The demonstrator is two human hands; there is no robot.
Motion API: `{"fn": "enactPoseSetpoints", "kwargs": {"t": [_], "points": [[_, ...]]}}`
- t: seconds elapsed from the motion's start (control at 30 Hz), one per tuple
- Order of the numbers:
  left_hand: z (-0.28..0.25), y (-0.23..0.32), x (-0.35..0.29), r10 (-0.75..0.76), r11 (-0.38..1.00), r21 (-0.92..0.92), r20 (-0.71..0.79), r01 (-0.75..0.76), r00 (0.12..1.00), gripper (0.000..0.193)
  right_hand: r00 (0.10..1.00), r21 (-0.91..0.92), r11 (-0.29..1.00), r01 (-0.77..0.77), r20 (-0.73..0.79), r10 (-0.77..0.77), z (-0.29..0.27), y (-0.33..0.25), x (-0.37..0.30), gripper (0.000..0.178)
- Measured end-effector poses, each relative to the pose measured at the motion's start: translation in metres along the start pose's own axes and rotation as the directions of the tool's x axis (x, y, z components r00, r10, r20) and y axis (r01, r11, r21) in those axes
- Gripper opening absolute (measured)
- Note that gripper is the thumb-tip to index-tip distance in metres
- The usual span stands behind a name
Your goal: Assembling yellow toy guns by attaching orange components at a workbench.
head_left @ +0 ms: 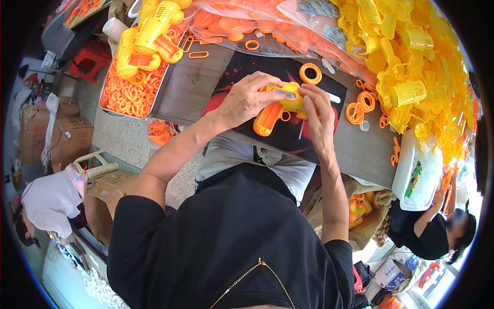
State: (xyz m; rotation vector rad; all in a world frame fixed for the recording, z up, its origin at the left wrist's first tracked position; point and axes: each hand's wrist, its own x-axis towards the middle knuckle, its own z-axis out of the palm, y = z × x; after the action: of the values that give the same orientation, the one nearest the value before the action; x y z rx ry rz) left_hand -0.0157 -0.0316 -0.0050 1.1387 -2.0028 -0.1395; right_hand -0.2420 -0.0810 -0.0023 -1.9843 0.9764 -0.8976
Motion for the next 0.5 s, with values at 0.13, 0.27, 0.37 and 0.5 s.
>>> {"fn": "enactPoseSetpoints", "kwargs": {"t": [0.13, 0.27, 0.37, 0.5], "points": [[0.001, -0.003, -0.001, 0.007, 1.000, 0.014, 0.008, -0.007, 1.000, 0.034, 0.954, 0.033, 0.964, -0.263, 0.154, 0.255, -0.007, -0.011, 0.028, 0.039], [-0.001, -0.001, 0.002, 0.021, 1.000, 0.007, 0.050, -0.021, 0.999, 0.037, 0.871, 0.134, 0.923, -0.362, 0.400, 0.283, -0.020, 0.003, 0.049, 0.057], [-0.001, -0.003, 0.001, 0.036, 0.997, 0.064, 0.075, -0.041, 0.997, 0.043, 0.810, 0.034, 0.941, -0.338, 0.519, 0.272, -0.024, 0.006, 0.063, 0.061], [-0.002, 0.002, -0.002, 0.096, 0.988, 0.121, 0.042, -0.100, 0.994, 0.045, 0.853, -0.033, 0.962, -0.272, 0.455, 0.257, -0.017, 0.003, 0.058, 0.049]]}}
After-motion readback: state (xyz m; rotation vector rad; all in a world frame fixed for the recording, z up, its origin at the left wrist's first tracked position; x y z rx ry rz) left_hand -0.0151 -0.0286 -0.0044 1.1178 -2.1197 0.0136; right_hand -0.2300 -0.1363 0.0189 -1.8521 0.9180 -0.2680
